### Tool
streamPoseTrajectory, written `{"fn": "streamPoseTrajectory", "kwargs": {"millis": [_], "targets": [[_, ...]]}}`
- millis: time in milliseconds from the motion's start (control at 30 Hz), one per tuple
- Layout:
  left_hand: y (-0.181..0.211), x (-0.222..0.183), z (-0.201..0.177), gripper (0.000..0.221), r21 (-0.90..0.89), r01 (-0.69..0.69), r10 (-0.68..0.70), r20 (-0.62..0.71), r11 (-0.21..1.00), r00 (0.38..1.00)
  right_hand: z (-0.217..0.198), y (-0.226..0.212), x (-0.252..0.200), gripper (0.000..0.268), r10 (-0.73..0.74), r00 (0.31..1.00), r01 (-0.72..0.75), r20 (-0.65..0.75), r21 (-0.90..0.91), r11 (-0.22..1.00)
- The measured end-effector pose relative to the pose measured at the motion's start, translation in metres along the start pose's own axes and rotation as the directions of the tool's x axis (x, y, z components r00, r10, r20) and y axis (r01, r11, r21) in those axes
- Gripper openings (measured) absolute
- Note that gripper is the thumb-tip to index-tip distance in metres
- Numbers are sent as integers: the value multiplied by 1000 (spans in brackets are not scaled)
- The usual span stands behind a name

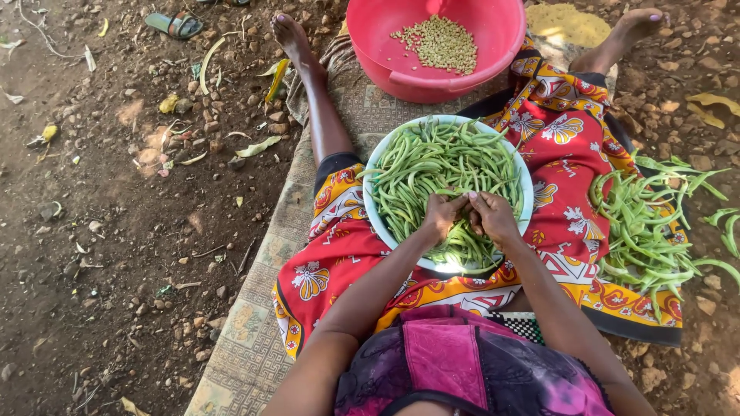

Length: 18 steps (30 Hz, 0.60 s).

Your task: A person shells green beans by hand, extracting the seeds into a red bowl while sitting on the ground.

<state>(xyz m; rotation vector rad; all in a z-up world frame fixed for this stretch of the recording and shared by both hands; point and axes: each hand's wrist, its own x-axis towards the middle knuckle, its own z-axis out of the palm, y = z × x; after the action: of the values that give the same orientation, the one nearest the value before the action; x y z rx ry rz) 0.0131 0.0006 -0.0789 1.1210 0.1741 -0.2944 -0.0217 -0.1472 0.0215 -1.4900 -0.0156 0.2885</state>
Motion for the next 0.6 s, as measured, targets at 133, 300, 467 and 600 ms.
{"fn": "streamPoseTrajectory", "kwargs": {"millis": [133,300,467,600], "targets": [[26,-13,11,34,-36,0,-1,-20,999,1000,-15,14,8,41,13,998,-12,59,-4,1000],[10,0,3,24,-105,30,-29,7,994,1000,-19,23,13,43,89,994,-95,68,87,992],[55,-32,22,26,-89,7,-6,12,996,1000,-12,-1,1,37,135,990,-141,42,251,957],[28,-12,14,40,-124,-20,24,38,992,999,-3,-13,1,17,49,987,16,-151,398,917]]}}
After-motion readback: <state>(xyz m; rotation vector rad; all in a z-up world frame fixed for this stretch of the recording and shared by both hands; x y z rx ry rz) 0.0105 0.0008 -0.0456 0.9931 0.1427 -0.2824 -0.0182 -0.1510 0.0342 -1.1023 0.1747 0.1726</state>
